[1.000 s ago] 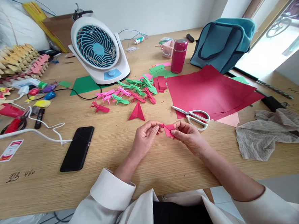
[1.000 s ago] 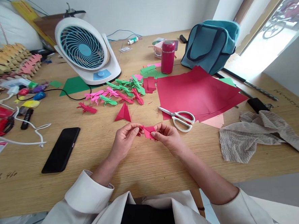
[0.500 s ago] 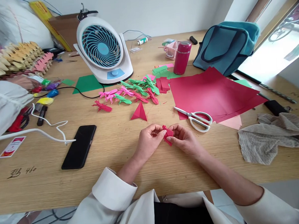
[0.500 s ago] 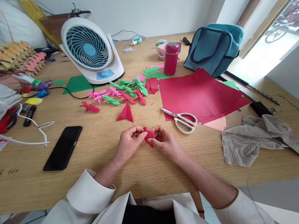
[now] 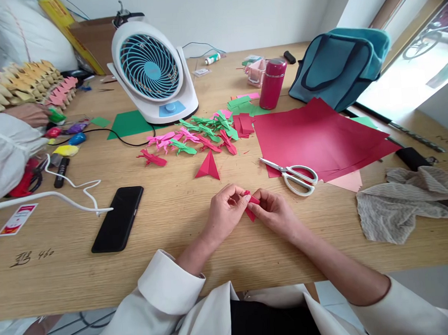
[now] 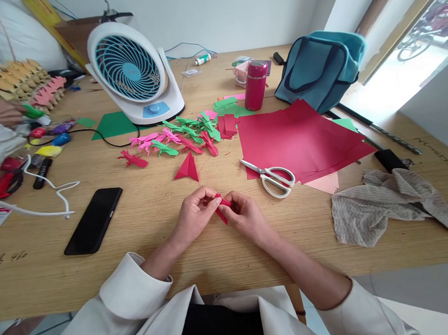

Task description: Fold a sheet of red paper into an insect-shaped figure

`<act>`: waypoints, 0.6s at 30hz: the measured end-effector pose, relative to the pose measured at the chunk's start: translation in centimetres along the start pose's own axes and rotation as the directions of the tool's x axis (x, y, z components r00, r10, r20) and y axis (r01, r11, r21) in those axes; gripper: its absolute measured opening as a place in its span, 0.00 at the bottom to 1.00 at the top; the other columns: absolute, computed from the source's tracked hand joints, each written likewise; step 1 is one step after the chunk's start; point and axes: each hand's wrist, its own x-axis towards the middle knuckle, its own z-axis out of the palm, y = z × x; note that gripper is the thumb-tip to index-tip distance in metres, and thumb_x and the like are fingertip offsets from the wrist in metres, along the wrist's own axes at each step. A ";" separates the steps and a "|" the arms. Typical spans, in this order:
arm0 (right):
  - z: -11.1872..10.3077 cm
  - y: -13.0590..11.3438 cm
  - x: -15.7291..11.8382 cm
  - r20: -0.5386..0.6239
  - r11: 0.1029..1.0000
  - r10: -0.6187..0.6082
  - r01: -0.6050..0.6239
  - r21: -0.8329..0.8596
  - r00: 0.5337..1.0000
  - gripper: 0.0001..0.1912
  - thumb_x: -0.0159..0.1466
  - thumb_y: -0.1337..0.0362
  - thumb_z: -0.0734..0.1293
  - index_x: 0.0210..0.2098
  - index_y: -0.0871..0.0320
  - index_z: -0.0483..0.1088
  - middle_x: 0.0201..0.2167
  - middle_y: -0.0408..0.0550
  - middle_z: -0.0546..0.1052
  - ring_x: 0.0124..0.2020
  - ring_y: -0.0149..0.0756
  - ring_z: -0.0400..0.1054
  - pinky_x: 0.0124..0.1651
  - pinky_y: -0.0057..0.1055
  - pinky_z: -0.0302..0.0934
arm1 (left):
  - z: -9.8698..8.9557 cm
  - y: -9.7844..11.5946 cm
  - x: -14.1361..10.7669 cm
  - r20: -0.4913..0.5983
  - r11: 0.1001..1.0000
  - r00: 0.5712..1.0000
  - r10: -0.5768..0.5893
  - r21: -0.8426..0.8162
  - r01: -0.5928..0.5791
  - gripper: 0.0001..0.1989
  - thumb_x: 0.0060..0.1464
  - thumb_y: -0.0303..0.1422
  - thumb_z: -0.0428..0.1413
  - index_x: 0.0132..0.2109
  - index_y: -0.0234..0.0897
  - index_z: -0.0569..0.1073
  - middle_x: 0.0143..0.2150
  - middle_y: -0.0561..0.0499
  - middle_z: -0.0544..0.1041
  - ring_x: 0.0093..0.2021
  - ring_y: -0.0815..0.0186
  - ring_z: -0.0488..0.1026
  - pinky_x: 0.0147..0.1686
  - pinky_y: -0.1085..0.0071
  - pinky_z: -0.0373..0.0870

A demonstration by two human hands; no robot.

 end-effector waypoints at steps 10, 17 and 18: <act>0.0 -0.4 0.0 0.037 0.999 -0.036 0.035 0.023 0.999 0.16 0.64 0.53 0.68 0.27 0.57 0.65 0.22 0.41 0.69 0.24 0.29 0.58 0.28 0.28 0.53 | -0.4 0.6 -0.3 0.010 0.951 0.972 0.236 0.205 -0.233 0.10 0.62 0.29 0.52 0.30 0.37 0.67 0.31 0.52 0.70 0.34 0.68 0.68 0.37 0.71 0.65; 0.1 -0.3 -0.1 0.007 0.996 -0.054 0.054 0.068 0.998 0.17 0.64 0.51 0.68 0.27 0.56 0.64 0.22 0.40 0.69 0.24 0.29 0.58 0.29 0.29 0.54 | -0.4 1.1 -0.3 -0.010 0.891 0.953 0.304 0.356 -0.281 0.08 0.63 0.29 0.52 0.33 0.37 0.68 0.32 0.52 0.71 0.34 0.67 0.69 0.36 0.70 0.66; 0.1 -0.3 -0.1 -0.003 0.995 -0.058 0.058 0.085 0.998 0.18 0.64 0.52 0.68 0.27 0.56 0.63 0.22 0.40 0.68 0.24 0.29 0.58 0.29 0.29 0.53 | -0.7 1.5 -0.5 -0.023 0.878 0.940 0.341 0.365 -0.309 0.07 0.63 0.28 0.52 0.35 0.37 0.68 0.33 0.51 0.72 0.35 0.67 0.70 0.37 0.69 0.67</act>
